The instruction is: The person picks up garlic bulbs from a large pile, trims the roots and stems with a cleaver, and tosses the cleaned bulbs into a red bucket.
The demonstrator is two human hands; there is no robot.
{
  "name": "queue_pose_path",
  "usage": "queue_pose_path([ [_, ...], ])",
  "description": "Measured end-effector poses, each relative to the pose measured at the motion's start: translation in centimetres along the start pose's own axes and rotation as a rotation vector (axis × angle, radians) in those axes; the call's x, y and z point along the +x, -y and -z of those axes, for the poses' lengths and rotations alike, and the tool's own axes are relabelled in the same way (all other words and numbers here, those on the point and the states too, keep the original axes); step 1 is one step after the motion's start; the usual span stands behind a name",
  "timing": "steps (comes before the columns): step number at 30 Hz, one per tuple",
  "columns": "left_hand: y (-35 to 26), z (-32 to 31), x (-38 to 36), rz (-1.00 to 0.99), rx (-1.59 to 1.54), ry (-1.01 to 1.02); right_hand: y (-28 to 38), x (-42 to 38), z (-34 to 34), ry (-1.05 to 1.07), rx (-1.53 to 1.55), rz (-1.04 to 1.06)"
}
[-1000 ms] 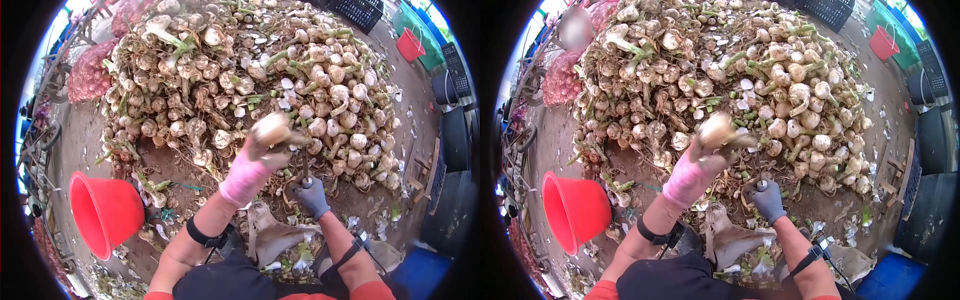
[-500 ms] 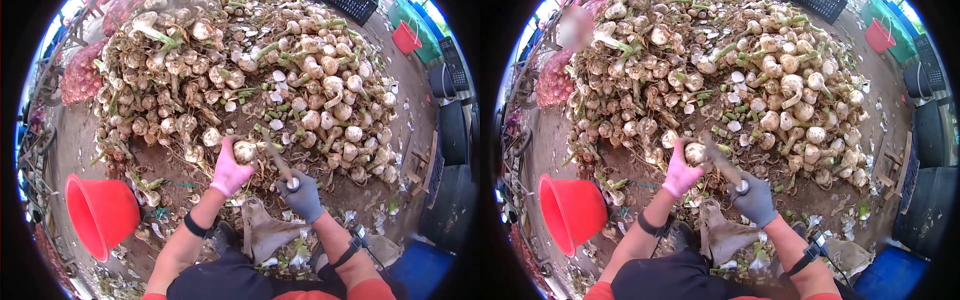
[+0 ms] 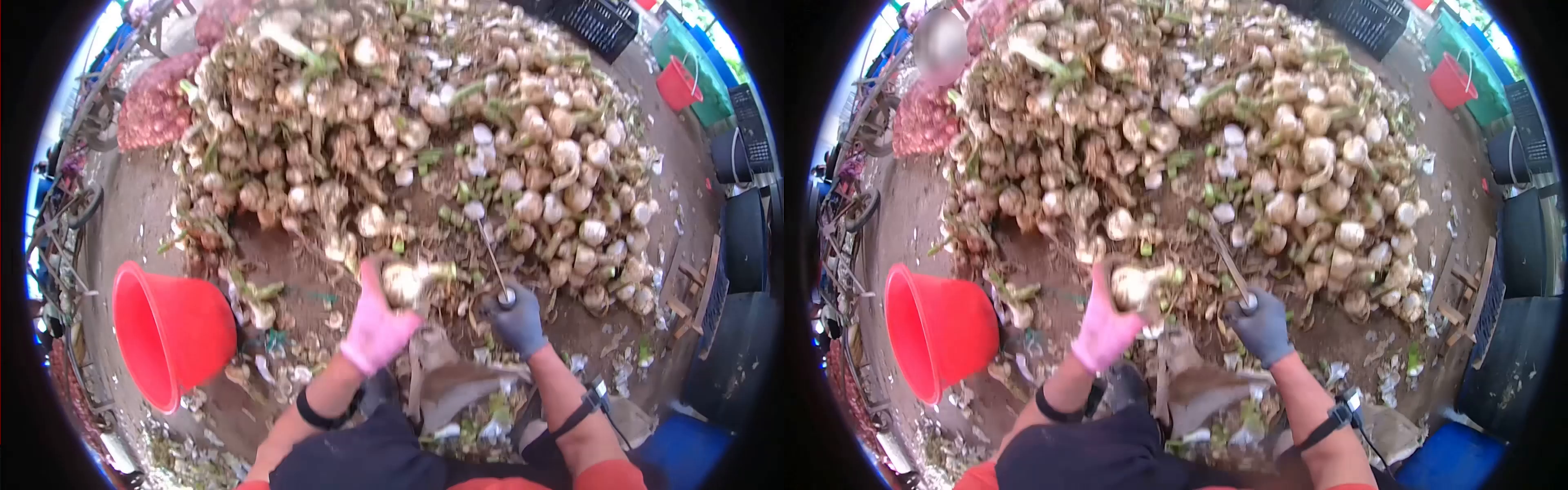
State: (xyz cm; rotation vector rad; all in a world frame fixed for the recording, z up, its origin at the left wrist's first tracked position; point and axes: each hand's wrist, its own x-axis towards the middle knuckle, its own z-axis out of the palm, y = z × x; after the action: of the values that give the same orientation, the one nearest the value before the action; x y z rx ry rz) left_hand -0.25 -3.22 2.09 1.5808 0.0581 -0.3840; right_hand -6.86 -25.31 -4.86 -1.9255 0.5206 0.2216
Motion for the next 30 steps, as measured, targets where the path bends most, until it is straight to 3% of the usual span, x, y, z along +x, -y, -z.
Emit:
queue_pose_path([
  [1, 0.5, 0.1, -0.5, 0.017, 0.144, 0.019, 0.8, -1.6, -0.4, -0.028, -0.030, 0.130],
  [2, 1.2, 0.3, 0.4, -0.224, 0.372, -0.012, 2.4, -1.2, -0.6, -0.077, -0.056, 0.314],
  [3, 1.6, 0.5, 0.9, -0.238, 0.373, -0.012, 3.5, -1.6, -0.7, -0.005, -0.057, 0.279],
  [5, 1.7, 0.7, 1.0, -0.107, 0.009, -0.024, 2.5, -1.6, -1.6, 0.063, -0.155, 0.204],
  [7, 0.5, 0.9, 1.5, -0.149, -0.016, -0.069, 0.2, -1.0, -1.8, 0.109, -0.196, 0.206],
  [9, 0.5, 1.8, 1.3, -0.216, 0.161, -0.053, 0.4, -1.2, -2.0, 0.180, -0.234, 0.190],
  [13, -0.9, 0.9, 0.8, -0.086, 0.027, 0.017, 5.6, -2.0, -0.7, 0.084, -0.175, 0.161],
  [14, -0.6, 0.5, 0.8, -0.253, 0.149, -0.012, 6.5, -2.3, -0.5, 0.084, -0.206, 0.323],
  [15, -0.9, 0.2, 0.6, -0.253, 0.145, -0.005, 7.6, -2.5, -0.2, 0.085, -0.238, 0.484],
  [17, -1.7, -0.3, 0.3, -0.059, 0.306, 0.091, 9.2, -3.0, 0.2, 0.110, -0.311, 0.511],
  [19, -1.6, 0.0, -0.2, -0.025, 0.280, 0.143, 9.4, -3.1, 0.2, 0.163, -0.407, 0.591],
  [21, -2.3, 0.0, -0.6, -0.304, 0.335, 0.191, 9.4, -3.3, 0.0, 0.192, -0.404, 0.614],
  [22, -1.3, 0.1, 0.0, -0.524, 0.510, 0.110, 9.3, -3.4, 0.0, 0.222, -0.401, 0.639],
  [23, -1.0, 0.3, 0.0, -0.523, 0.511, 0.112, 9.1, -3.4, -0.1, 0.221, -0.399, 0.637],
  [25, -0.3, 0.5, -0.7, -0.127, 0.212, 0.310, 8.1, -3.0, -0.6, 0.178, -0.428, 0.659],
  [27, 0.6, 0.1, -0.8, -0.087, 0.160, 0.308, 7.6, -2.5, -0.7, 0.181, -0.408, 0.653],
  [29, 0.6, -0.3, -1.3, 0.056, -0.189, 0.347, 7.0, -2.2, -0.8, 0.187, -0.387, 0.644],
  [30, 0.6, -0.2, -1.2, 0.092, -0.140, 0.350, 6.7, -2.1, -0.8, 0.172, -0.410, 0.672],
])
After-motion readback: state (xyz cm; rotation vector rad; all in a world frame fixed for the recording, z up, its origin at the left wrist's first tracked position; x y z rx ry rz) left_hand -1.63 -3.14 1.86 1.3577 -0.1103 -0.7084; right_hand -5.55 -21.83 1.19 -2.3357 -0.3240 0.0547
